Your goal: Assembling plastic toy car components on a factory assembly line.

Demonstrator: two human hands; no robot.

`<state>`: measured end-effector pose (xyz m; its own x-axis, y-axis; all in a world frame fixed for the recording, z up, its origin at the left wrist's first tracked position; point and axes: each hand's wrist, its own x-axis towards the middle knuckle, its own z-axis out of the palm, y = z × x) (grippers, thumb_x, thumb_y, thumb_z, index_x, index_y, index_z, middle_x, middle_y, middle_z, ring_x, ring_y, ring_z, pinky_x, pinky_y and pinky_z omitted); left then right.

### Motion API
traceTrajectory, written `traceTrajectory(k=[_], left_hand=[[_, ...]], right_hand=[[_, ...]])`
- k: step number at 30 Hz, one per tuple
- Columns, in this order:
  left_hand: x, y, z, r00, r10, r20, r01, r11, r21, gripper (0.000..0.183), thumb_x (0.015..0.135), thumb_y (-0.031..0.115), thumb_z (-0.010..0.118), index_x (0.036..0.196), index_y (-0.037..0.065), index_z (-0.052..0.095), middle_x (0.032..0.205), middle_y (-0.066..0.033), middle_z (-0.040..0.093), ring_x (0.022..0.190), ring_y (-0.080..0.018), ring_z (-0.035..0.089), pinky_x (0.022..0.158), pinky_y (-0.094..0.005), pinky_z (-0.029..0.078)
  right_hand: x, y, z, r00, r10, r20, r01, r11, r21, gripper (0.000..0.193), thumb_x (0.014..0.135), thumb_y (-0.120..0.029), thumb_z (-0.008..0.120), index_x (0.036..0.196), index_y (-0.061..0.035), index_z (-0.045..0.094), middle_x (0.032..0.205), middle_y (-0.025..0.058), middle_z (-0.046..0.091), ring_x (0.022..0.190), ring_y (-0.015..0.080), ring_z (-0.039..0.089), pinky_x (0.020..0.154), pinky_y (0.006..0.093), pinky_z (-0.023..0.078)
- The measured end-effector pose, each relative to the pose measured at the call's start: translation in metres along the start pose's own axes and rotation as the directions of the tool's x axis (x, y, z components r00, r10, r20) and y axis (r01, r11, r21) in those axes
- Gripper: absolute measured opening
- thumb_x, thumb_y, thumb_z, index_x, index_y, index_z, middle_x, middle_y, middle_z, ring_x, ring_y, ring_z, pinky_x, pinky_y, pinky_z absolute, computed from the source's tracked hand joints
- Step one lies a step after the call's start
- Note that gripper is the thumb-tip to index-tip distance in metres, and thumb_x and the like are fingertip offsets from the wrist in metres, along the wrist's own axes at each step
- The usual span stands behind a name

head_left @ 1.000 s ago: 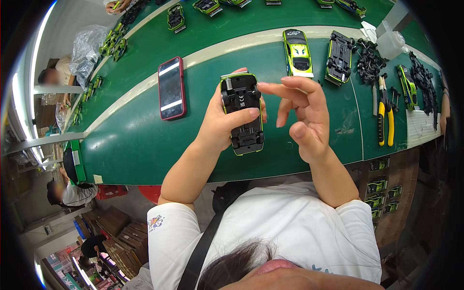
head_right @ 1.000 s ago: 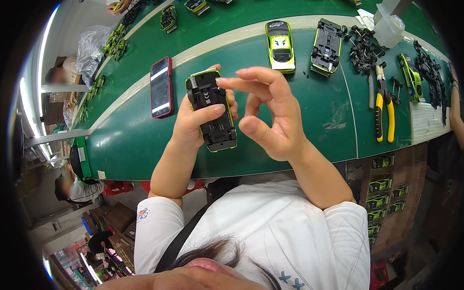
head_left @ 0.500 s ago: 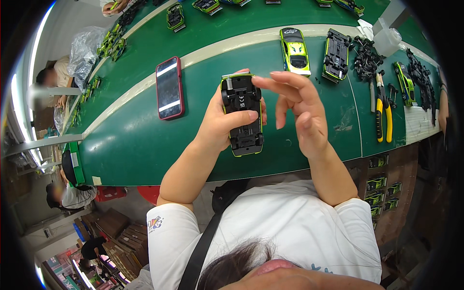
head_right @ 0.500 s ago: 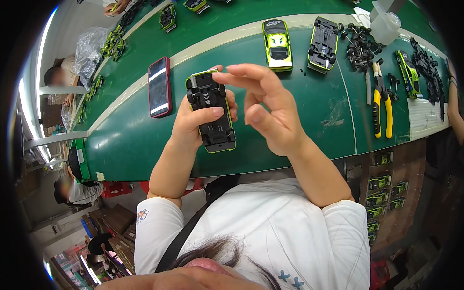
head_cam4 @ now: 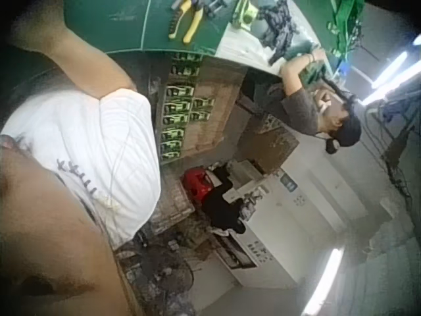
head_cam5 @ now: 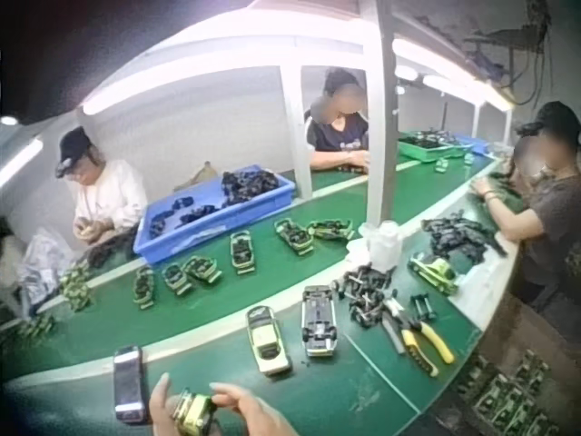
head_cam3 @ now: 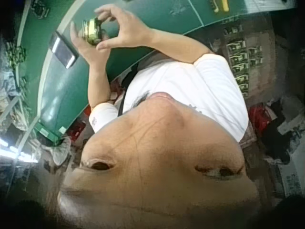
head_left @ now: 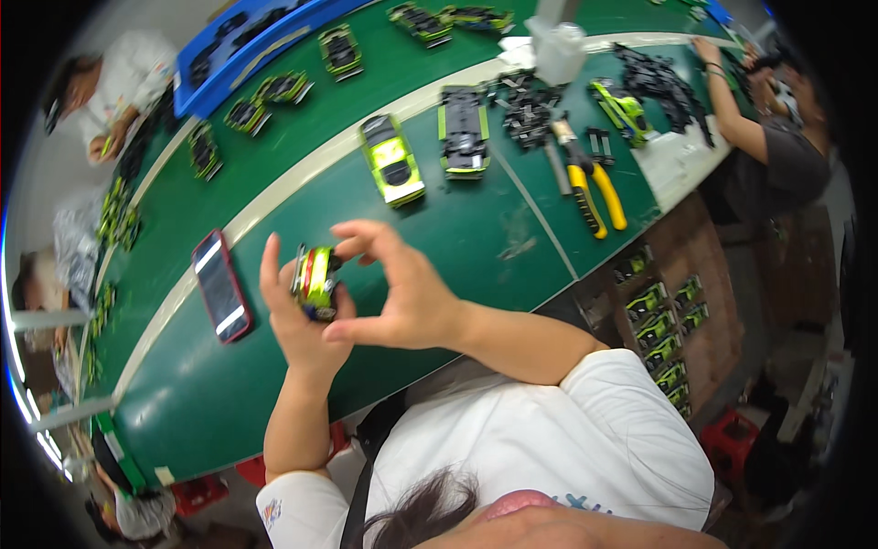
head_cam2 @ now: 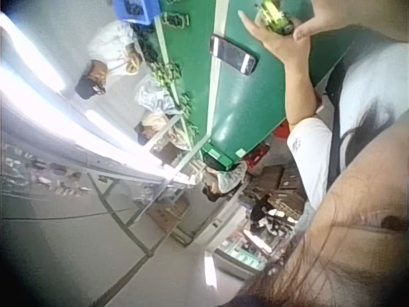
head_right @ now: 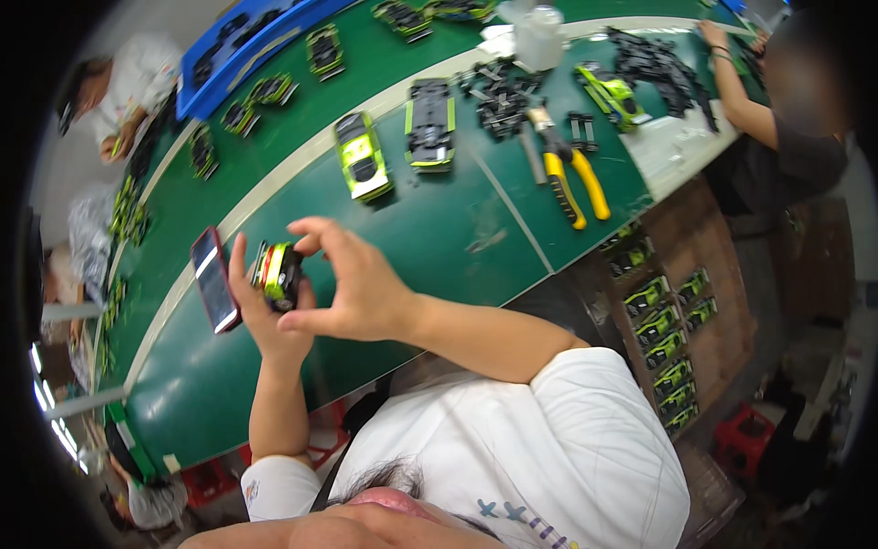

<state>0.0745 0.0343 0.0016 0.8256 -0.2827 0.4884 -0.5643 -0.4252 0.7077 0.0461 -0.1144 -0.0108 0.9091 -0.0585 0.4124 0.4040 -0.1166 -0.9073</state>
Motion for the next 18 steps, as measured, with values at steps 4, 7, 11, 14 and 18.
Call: traceTrajectory(k=[4, 7, 11, 14, 18], left_hand=[[-0.0060, -0.0001, -0.0022, 0.999, -0.040, 0.010, 0.040, 0.999, 0.001, 0.080, 0.073, -0.005, 0.062, 0.143, 0.002, 0.022, 0.099, -0.0122, 0.060, 0.083, -0.0201, 0.062, 0.071, -0.0280, 0.050], [-0.0061, -0.0002, 0.0024, 1.000, -0.007, 0.028, 0.007, 1.000, 0.006, 0.079, 0.075, -0.005, 0.061, 0.143, 0.002, 0.022, 0.100, -0.0121, 0.059, 0.084, -0.0197, 0.060, 0.070, -0.0277, 0.049], [-0.0049, 0.0000, 0.0047, 1.000, -0.004, 0.029, 0.006, 0.999, -0.044, 0.078, 0.076, -0.006, 0.061, 0.143, 0.002, 0.022, 0.099, -0.0124, 0.058, 0.084, -0.0199, 0.059, 0.071, -0.0282, 0.048], [-0.0040, 0.0011, 0.0058, 0.999, 0.020, 0.033, -0.020, 1.000, -0.009, 0.078, 0.077, -0.005, 0.062, 0.143, 0.002, 0.021, 0.099, -0.0125, 0.058, 0.083, -0.0199, 0.059, 0.071, -0.0286, 0.048], [-0.0044, -0.0001, 0.0070, 0.999, 0.033, 0.025, -0.033, 0.999, 0.019, 0.077, 0.078, -0.005, 0.063, 0.144, 0.002, 0.021, 0.099, -0.0126, 0.058, 0.084, -0.0202, 0.059, 0.071, -0.0293, 0.048]], right_hand=[[0.0015, -0.0006, 0.0059, 1.000, -0.025, -0.011, 0.025, 1.000, 0.005, 0.087, 0.061, -0.031, 0.086, 0.130, -0.0041, 0.039, 0.109, 0.0125, 0.056, 0.100, 0.0247, 0.057, 0.085, 0.0353, 0.046], [0.0024, 0.0009, 0.0072, 1.000, -0.022, -0.022, 0.023, 0.999, 0.026, 0.081, 0.062, -0.026, 0.083, 0.128, -0.0032, 0.041, 0.115, 0.0115, 0.053, 0.103, 0.0249, 0.055, 0.087, 0.0365, 0.046], [0.0024, 0.0011, 0.0075, 0.999, -0.024, -0.044, 0.025, 1.000, 0.012, 0.080, 0.062, -0.026, 0.083, 0.126, -0.0023, 0.042, 0.115, 0.0124, 0.053, 0.103, 0.0254, 0.056, 0.087, 0.0374, 0.045], [0.0024, 0.0033, 0.0084, 0.997, -0.045, -0.062, 0.045, 0.999, -0.008, 0.078, 0.062, -0.025, 0.083, 0.124, -0.0019, 0.042, 0.115, 0.0129, 0.053, 0.103, 0.0259, 0.056, 0.088, 0.0383, 0.045], [0.0023, 0.0016, 0.0064, 0.997, -0.035, -0.064, 0.034, 0.999, -0.007, 0.076, 0.062, -0.024, 0.083, 0.122, -0.0020, 0.042, 0.112, 0.0131, 0.054, 0.102, 0.0268, 0.056, 0.088, 0.0388, 0.045]])
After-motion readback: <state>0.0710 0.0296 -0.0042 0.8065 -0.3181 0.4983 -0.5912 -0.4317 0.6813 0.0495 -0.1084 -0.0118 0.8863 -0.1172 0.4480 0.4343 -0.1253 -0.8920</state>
